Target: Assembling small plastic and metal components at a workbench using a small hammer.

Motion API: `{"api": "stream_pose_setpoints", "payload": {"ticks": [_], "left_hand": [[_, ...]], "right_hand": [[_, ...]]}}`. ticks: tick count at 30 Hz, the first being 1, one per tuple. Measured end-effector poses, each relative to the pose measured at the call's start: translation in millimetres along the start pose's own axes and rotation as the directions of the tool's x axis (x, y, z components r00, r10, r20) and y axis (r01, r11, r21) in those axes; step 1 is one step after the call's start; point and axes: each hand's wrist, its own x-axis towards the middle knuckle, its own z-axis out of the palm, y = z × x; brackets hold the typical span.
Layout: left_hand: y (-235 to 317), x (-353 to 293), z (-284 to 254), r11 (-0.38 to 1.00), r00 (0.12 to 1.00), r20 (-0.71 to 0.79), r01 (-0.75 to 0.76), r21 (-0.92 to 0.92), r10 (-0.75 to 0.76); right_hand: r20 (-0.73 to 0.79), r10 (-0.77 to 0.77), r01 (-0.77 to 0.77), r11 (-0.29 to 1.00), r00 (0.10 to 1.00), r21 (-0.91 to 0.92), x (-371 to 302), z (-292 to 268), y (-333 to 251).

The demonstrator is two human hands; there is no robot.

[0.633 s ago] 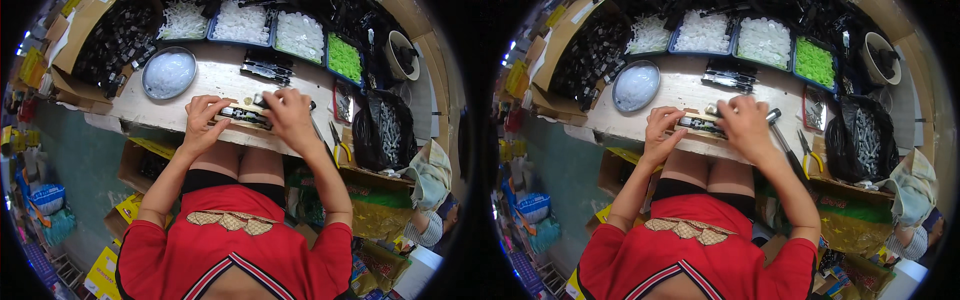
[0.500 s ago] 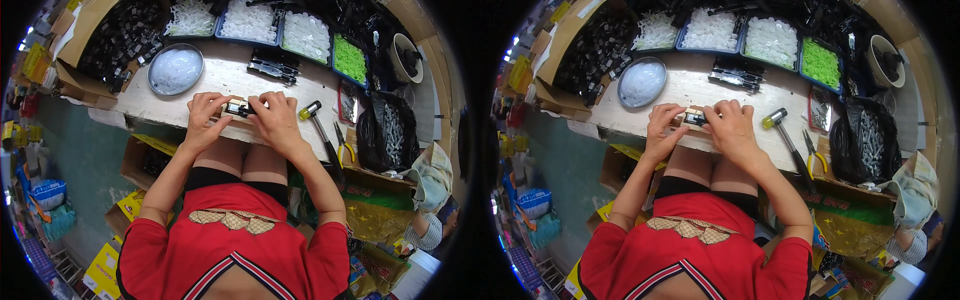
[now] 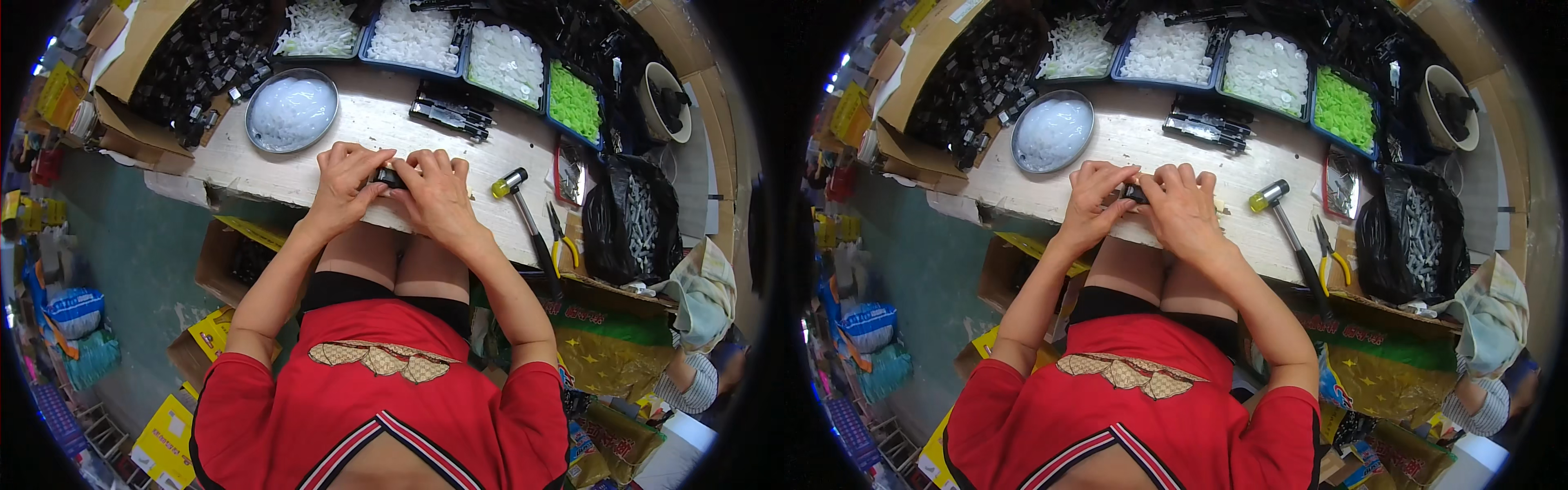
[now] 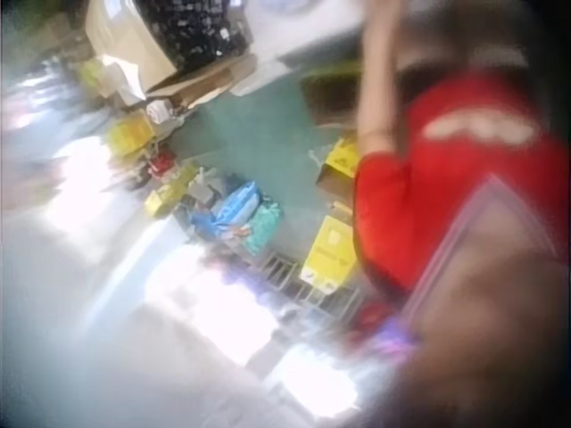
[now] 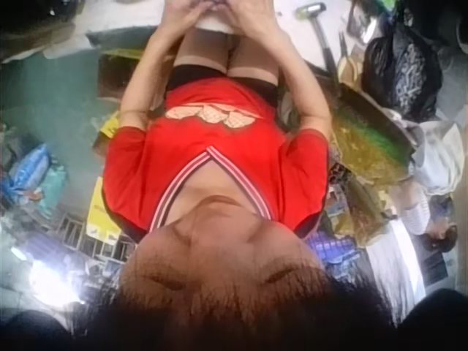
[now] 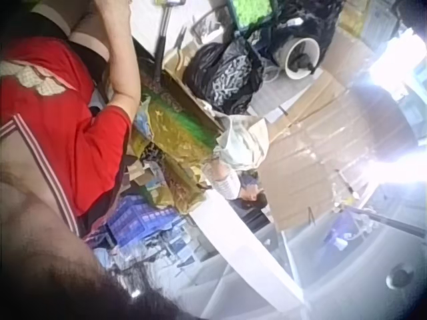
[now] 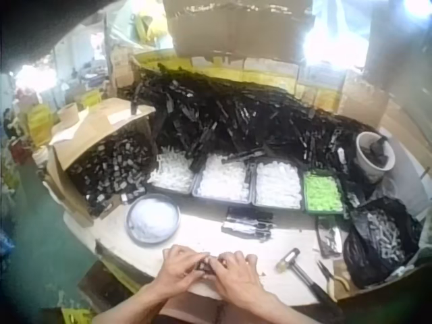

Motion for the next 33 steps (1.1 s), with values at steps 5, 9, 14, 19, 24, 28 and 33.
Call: {"api": "stream_pose_setpoints", "payload": {"ticks": [5,9,14,19,24,28,33], "left_hand": [[1.4,12.3,-10.1,0.986,0.979,0.18,-0.119,0.117,0.097],[8.1,18.6,-17.4,0.967,0.961,0.232,-0.193,0.169,0.151],[22.0,23.1,-7.9,0.874,0.902,0.33,-0.381,0.303,0.279],[25.6,22.9,-4.0,0.819,0.875,0.442,-0.394,0.417,0.196],[24.6,22.9,-2.6,0.785,0.852,0.457,-0.458,0.417,0.255],[25.4,26.1,-3.7,0.766,0.827,0.509,-0.482,0.425,0.238],[24.2,25.2,-4.6,0.791,0.828,0.496,-0.477,0.382,0.26]], "right_hand": [[-0.137,0.172,-0.175,0.984,0.976,-0.017,-35.8,-26.4,28.2],[-0.206,0.424,-0.46,0.869,0.882,-0.182,-89.9,-49.2,67.0],[-0.124,0.542,-0.543,0.744,0.831,-0.389,-115.9,-45.1,75.7],[-0.158,0.423,-0.451,0.842,0.892,-0.296,-108.4,-42.9,73.0],[-0.087,0.391,-0.362,0.902,0.916,0.235,-79.9,-70.8,13.8],[0.073,0.352,-0.353,0.935,0.933,0.01,-73.2,-60.7,12.2],[-0.049,0.307,-0.305,0.951,0.95,0.041,-60.4,-80.5,0.9]]}}
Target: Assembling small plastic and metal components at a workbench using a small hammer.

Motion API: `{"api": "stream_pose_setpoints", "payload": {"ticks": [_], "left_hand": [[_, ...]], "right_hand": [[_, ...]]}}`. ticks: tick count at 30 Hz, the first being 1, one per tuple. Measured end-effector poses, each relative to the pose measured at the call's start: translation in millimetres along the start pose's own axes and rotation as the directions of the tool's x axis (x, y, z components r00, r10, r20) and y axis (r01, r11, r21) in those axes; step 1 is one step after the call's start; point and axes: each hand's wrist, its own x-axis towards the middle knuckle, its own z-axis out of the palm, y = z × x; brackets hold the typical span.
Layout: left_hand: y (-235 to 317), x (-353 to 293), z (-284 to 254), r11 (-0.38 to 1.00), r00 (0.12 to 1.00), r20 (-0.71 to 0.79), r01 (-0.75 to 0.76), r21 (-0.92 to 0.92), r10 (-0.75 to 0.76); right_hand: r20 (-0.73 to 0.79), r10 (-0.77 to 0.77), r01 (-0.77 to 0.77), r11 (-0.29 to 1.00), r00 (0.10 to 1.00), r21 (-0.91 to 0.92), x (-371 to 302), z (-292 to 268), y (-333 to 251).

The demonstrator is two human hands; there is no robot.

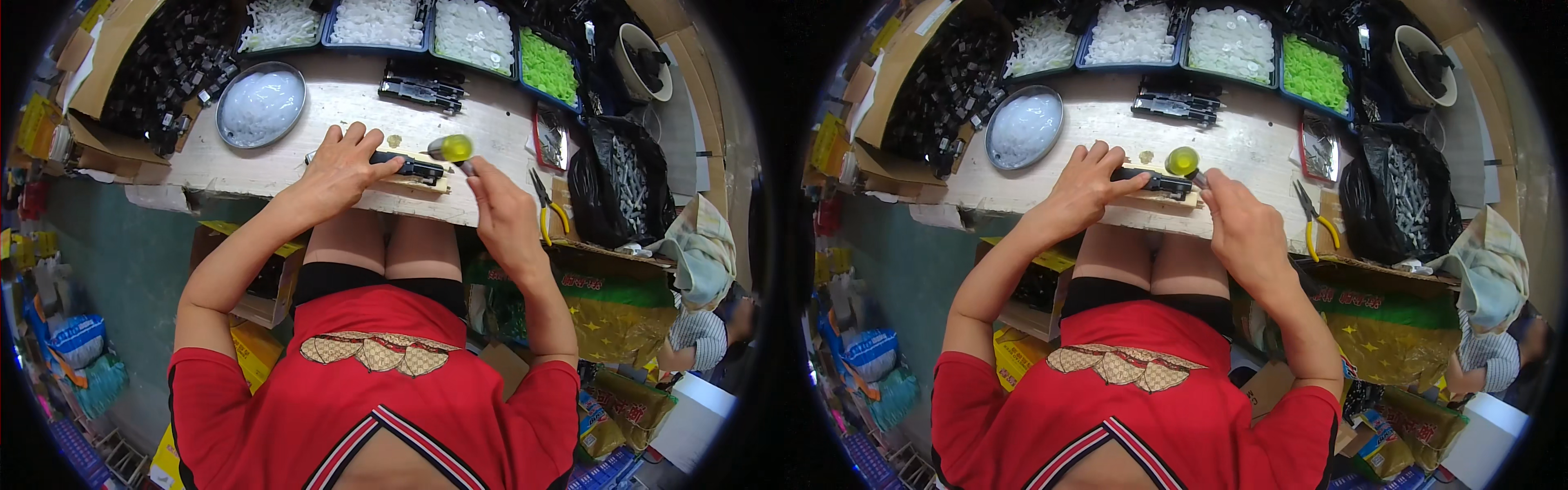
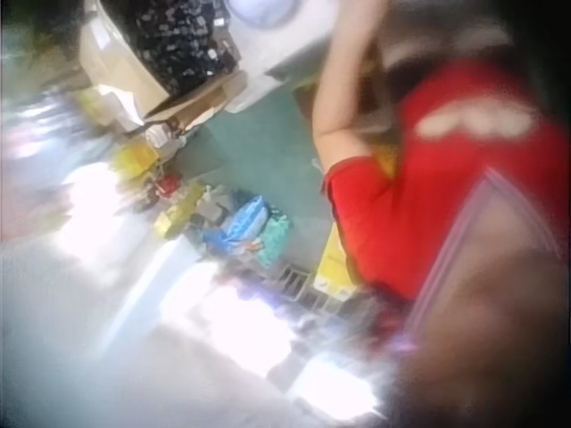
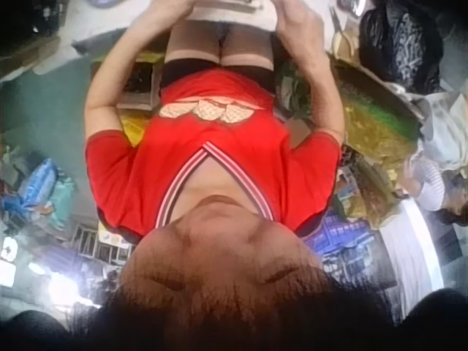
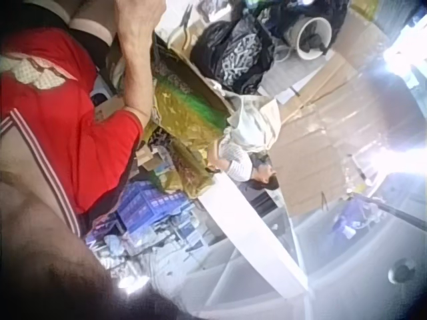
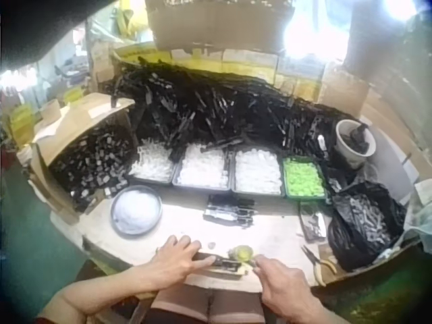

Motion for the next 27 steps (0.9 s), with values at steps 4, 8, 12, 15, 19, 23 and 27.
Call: {"api": "stream_pose_setpoints", "payload": {"ticks": [4,8,12,15,19,23,27], "left_hand": [[0.8,3.7,-1.9,0.999,0.999,0.041,-0.007,0.034,0.006],[-1.6,4.4,-0.8,0.999,0.999,0.037,-0.021,0.028,0.02],[-0.6,5.8,-3.9,1.0,0.997,0.079,-0.017,0.019,0.016],[-1.8,8.4,0.0,1.0,0.999,0.046,-0.008,-0.022,0.009],[-10.3,7.8,0.2,0.966,0.997,0.045,0.069,-0.248,-0.059],[-19.7,8.5,6.5,0.911,0.987,-0.025,0.139,-0.389,-0.161],[-16.0,6.7,5.9,0.833,0.964,-0.055,0.194,-0.518,-0.259]], "right_hand": [[0.197,0.056,-0.005,0.968,0.979,-0.25,-6.5,17.1,0.6],[0.053,0.019,-0.016,0.998,0.998,-0.064,0.5,8.7,-0.7],[0.217,0.095,-0.025,0.953,0.971,-0.301,-1.0,16.7,-4.7],[0.165,0.056,-0.009,0.963,0.985,-0.27,5.2,22.5,-1.8],[0.239,0.09,-0.027,0.966,0.967,-0.256,8.5,16.8,-0.9],[0.098,-0.003,0.007,0.999,0.995,-0.041,9.2,14.5,-13.1],[-0.006,-0.1,0.101,0.99,0.995,0.097,9.2,34.9,-16.9]]}}
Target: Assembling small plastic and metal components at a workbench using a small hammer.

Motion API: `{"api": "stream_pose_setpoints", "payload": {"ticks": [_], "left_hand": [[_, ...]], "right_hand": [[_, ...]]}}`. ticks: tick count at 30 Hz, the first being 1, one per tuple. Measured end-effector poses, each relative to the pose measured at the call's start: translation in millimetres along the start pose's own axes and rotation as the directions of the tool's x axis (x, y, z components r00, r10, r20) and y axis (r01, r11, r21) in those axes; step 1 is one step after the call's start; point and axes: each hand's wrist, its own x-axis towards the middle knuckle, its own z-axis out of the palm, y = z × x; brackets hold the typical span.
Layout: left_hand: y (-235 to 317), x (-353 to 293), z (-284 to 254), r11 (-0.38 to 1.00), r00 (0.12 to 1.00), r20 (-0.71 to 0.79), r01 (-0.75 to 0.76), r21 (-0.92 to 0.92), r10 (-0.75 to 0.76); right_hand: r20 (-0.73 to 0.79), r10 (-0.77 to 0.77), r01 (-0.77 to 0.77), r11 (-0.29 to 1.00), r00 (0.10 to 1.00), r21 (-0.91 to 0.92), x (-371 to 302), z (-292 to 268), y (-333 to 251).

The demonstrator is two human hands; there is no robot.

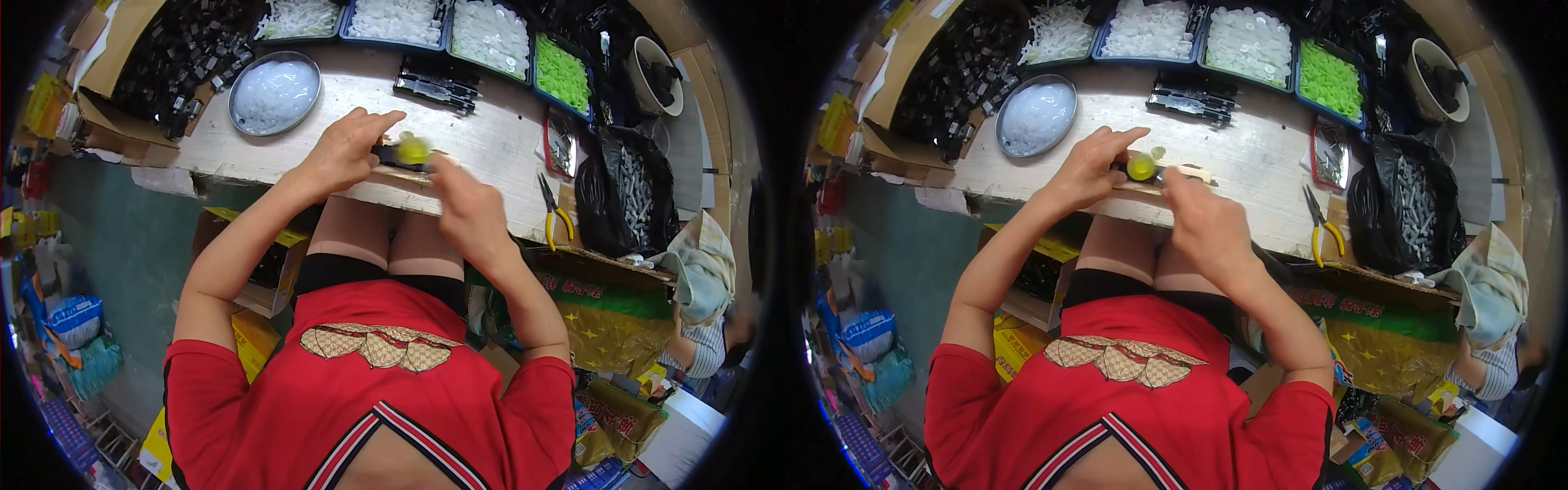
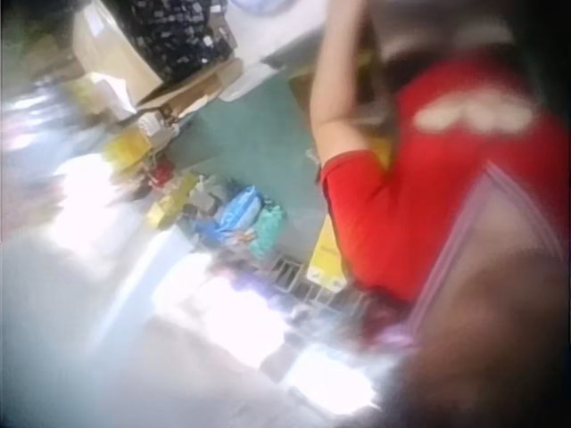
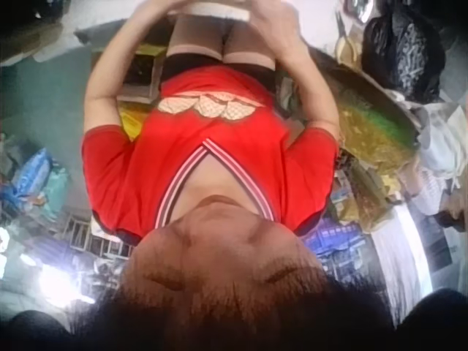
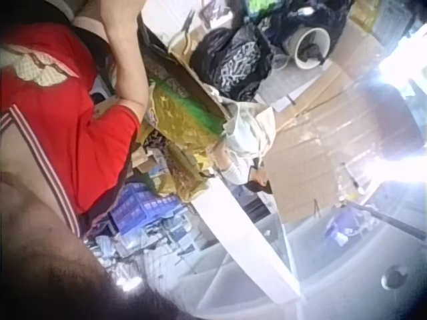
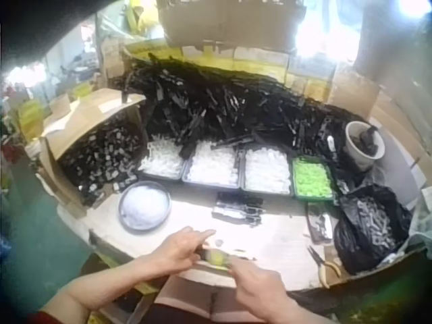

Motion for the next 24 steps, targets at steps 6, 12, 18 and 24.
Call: {"api": "stream_pose_setpoints", "payload": {"ticks": [6,12,18,24], "left_hand": [[2.3,-19.6,12.8,0.998,0.983,-0.18,0.038,-0.052,-0.047],[4.6,-31.2,30.8,0.993,0.928,-0.362,-0.049,0.104,0.084],[28.6,-50.9,63.7,0.95,0.868,-0.45,-0.074,0.302,0.211],[30.6,-52.4,77.2,0.933,0.905,-0.37,-0.075,0.351,0.212]], "right_hand": [[0.072,0.223,-0.228,0.971,0.972,0.073,22.7,-12.1,-5.3],[0.343,0.282,-0.283,0.958,0.896,-0.049,46.4,-4.5,17.8],[0.125,0.213,-0.233,0.956,0.969,0.18,48.7,-9.0,-1.8],[0.388,0.196,-0.168,0.98,0.901,-0.106,60.5,13.3,-8.8]]}}
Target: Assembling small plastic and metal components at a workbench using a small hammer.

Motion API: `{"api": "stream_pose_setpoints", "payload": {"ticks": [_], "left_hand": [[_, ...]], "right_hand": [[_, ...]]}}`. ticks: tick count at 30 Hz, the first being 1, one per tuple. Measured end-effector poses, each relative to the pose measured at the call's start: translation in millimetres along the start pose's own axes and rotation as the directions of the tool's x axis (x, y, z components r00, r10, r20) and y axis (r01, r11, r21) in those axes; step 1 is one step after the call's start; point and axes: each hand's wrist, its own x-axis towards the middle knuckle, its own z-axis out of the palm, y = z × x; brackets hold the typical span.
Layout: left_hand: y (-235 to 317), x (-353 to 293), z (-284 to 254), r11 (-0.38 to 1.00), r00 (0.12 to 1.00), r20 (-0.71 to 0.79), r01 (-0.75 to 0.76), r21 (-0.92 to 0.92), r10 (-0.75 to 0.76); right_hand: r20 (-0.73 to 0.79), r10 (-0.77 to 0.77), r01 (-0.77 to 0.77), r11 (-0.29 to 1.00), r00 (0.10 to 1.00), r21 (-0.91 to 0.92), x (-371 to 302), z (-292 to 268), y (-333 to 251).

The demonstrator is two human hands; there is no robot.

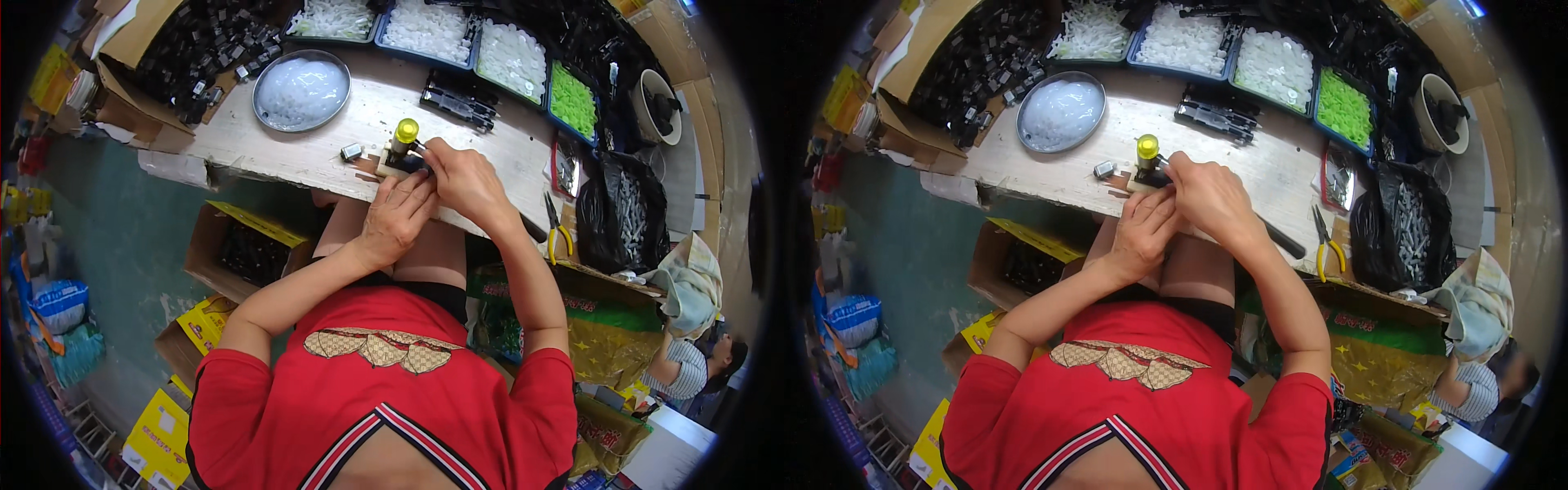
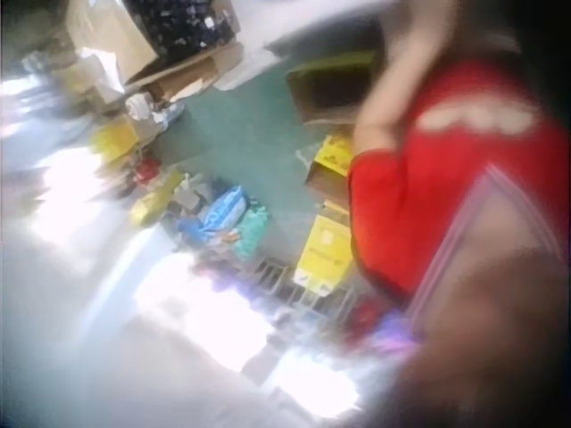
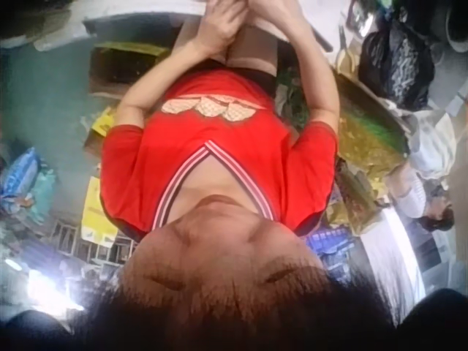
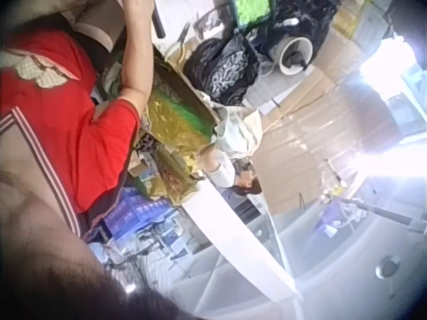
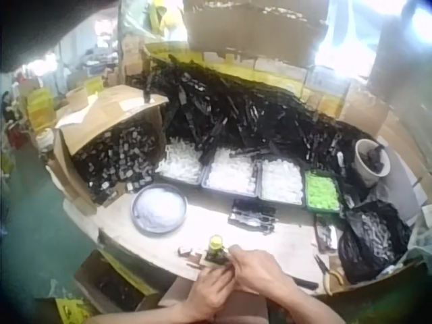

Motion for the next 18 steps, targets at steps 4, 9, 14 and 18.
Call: {"api": "stream_pose_setpoints", "payload": {"ticks": [4,9,14,18], "left_hand": [[-2.6,-1.0,-0.2,0.998,0.998,-0.012,-0.057,0.011,0.057],[-15.2,10.8,-7.5,0.988,0.998,-0.05,-0.042,-0.151,0.035],[-42.4,34.6,-13.3,0.987,0.996,0.075,-0.037,-0.157,0.05],[-58.2,50.2,-18.5,0.945,0.968,0.121,-0.182,-0.272,0.222]], "right_hand": [[-0.119,0.031,-0.004,0.976,0.992,0.216,-4.3,-6.0,-0.7],[-0.156,0.119,-0.12,0.993,0.981,0.005,-13.7,4.2,35.2],[-0.458,0.23,-0.258,0.966,0.859,0.0,-59.4,0.3,93.4],[-0.464,0.25,-0.371,0.909,0.85,-0.19,-82.9,12.2,120.3]]}}
